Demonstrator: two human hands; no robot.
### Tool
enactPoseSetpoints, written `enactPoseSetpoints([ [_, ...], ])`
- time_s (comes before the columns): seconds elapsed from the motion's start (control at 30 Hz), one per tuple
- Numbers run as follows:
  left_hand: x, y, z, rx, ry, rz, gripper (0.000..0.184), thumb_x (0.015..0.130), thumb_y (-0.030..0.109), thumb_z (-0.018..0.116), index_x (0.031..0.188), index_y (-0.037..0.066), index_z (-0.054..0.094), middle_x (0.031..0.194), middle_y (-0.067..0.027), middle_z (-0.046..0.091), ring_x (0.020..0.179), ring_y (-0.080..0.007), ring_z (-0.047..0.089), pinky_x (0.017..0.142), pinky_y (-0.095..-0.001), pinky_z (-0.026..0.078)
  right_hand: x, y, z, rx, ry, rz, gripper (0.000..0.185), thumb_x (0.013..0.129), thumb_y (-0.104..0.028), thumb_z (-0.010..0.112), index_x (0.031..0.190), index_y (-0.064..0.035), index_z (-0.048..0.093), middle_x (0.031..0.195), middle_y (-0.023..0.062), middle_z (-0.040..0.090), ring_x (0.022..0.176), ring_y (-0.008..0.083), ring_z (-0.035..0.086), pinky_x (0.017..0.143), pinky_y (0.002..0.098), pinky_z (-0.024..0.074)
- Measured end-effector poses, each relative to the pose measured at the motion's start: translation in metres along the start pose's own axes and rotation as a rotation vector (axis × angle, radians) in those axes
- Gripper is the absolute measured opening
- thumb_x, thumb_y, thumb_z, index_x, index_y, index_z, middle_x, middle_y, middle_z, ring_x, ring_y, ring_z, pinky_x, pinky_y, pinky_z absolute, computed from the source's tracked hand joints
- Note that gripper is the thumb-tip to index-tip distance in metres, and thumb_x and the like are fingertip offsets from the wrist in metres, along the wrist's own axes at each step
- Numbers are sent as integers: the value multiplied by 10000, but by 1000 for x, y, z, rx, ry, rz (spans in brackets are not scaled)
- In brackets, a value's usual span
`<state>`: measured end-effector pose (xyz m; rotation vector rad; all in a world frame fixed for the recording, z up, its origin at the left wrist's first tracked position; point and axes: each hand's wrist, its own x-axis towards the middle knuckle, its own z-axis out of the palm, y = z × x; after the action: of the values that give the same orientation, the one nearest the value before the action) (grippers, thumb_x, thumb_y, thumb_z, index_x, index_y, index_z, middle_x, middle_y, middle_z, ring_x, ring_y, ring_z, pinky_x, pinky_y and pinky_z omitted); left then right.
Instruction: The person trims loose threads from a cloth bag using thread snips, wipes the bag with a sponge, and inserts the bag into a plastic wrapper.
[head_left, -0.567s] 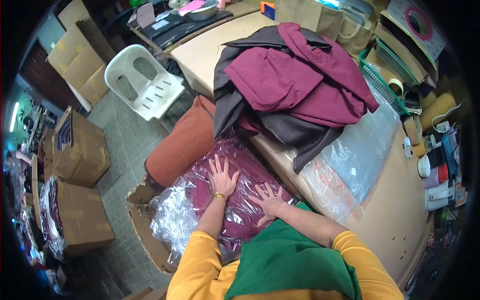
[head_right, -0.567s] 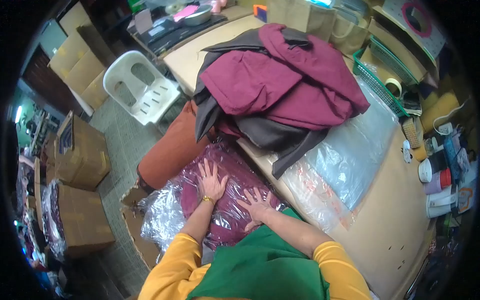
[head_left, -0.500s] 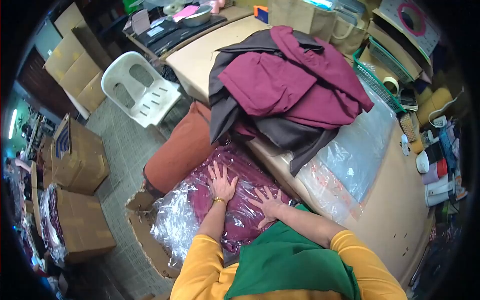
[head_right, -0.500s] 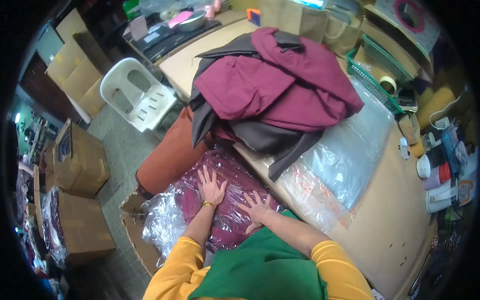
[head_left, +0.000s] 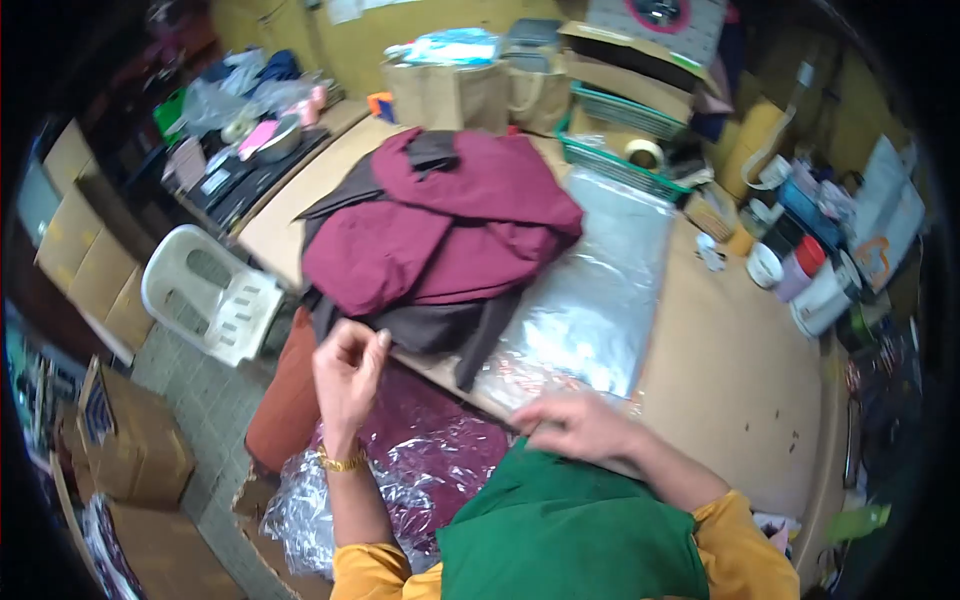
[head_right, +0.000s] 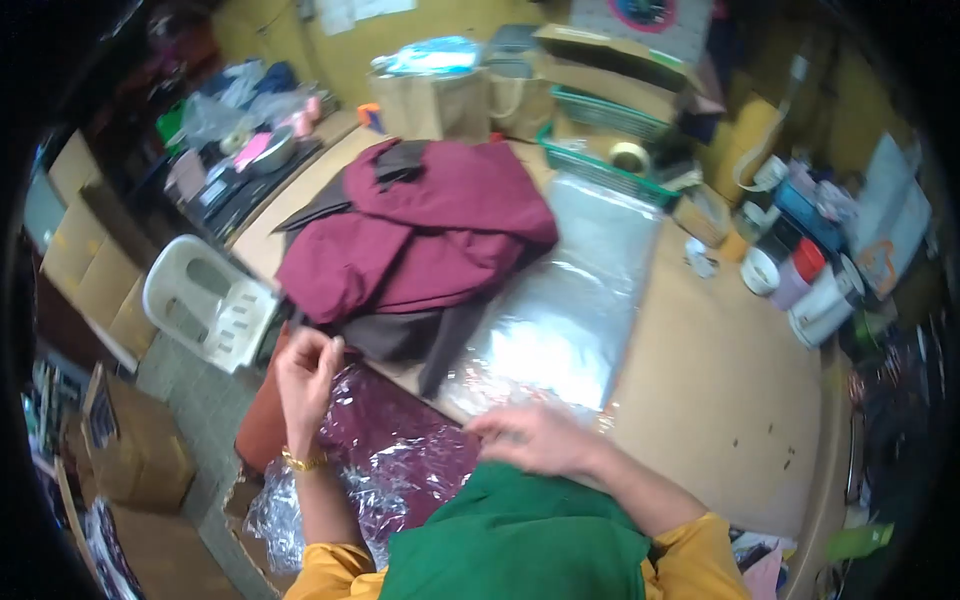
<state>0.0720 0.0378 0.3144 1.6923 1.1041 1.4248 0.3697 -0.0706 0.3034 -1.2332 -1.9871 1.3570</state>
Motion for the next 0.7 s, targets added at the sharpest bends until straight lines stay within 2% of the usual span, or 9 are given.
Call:
enactPoseSetpoints([
  [0.03, 20, 23, 20, 256, 66, 167, 181, 846, 94, 745, 797, 24, 585, 725, -26, 587, 614, -114, 529, 566, -262, 422, -17, 19, -19, 9, 303, -15, 251, 890, -82, 641, 1131, -16, 659, 1067, 84, 689, 1003, 166, 653, 908, 315, 510],
  [0.1, 56, 48, 58, 651, 43, 539, 378, 743, 60, 762, 1096, 63, 626, 1155, -120, 610, 1091, -308, 571, 932, -399, 443, -47, 66, -80, -195, 688, -2, 213, 865, -31, 600, 1070, -5, 652, 996, 86, 675, 949, 164, 645, 855, 304, 510],
  [0.13, 68, 59, 78, 656, -53, 546, 553, 722, 99, 779, 1245, 98, 598, 1334, -123, 534, 1284, -338, 461, 1061, -474, 346, -62, 93, -109, -343, 827, 118, 224, 855, -11, 584, 1072, 0, 644, 1045, 119, 669, 987, 220, 652, 855, 328, 512],
  [0.2, 96, 60, 117, 889, -88, 633, 563, 746, 116, 762, 1285, 133, 602, 1434, -98, 469, 1367, -333, 396, 1101, -533, 291, -90, 158, -168, -613, 1070, 141, 199, 840, -38, 575, 1032, -10, 621, 1194, 175, 611, 1098, 367, 588, 970, 419, 464],
  [0.3, 155, 18, 144, 1044, -342, 711, 263, 808, 204, 702, 1068, 162, 709, 1352, -79, 560, 1346, -259, 434, 1129, -570, 240, -121, 222, -223, -647, 1217, 288, 256, 838, -4, 537, 1085, -39, 596, 1340, 169, 532, 1217, 391, 506, 1034, 430, 414],
  [0.4, 199, 25, 163, 748, -357, 561, 205, 905, 240, 618, 940, 50, 688, 977, -187, 684, 956, -362, 644, 840, -460, 490, -129, 261, -260, -753, 1284, 270, 318, 827, 15, 534, 1133, -60, 579, 1412, 162, 477, 1314, 366, 425, 1076, 469, 367],
  [0.47, 226, 42, 174, 632, -118, 551, 266, 952, 250, 575, 917, -4, 643, 861, -240, 648, 833, -433, 623, 697, -460, 481, -126, 273, -274, -800, 1251, 334, 330, 828, 4, 545, 1148, -70, 576, 1398, 151, 491, 1331, 353, 406, 1078, 487, 356],
  [0.6, 310, 97, 172, 417, 259, 687, 312, 979, 250, 547, 829, -18, 598, 771, -205, 635, 749, -321, 642, 660, -438, 447, -116, 265, -295, -954, 1131, 383, 276, 837, -75, 607, 1112, -96, 616, 1278, 105, 557, 1277, 319, 438, 1027, 528, 364],
  [0.7, 303, 169, 157, -174, 125, 626, 271, 982, 251, 536, 911, 5, 623, 843, -82, 661, 811, -189, 638, 727, -336, 484, -117, 257, -305, -1056, 1057, 487, 195, 851, -153, 627, 1036, -101, 660, 1148, 93, 571, 1168, 305, 487, 974, 497, 387],
])
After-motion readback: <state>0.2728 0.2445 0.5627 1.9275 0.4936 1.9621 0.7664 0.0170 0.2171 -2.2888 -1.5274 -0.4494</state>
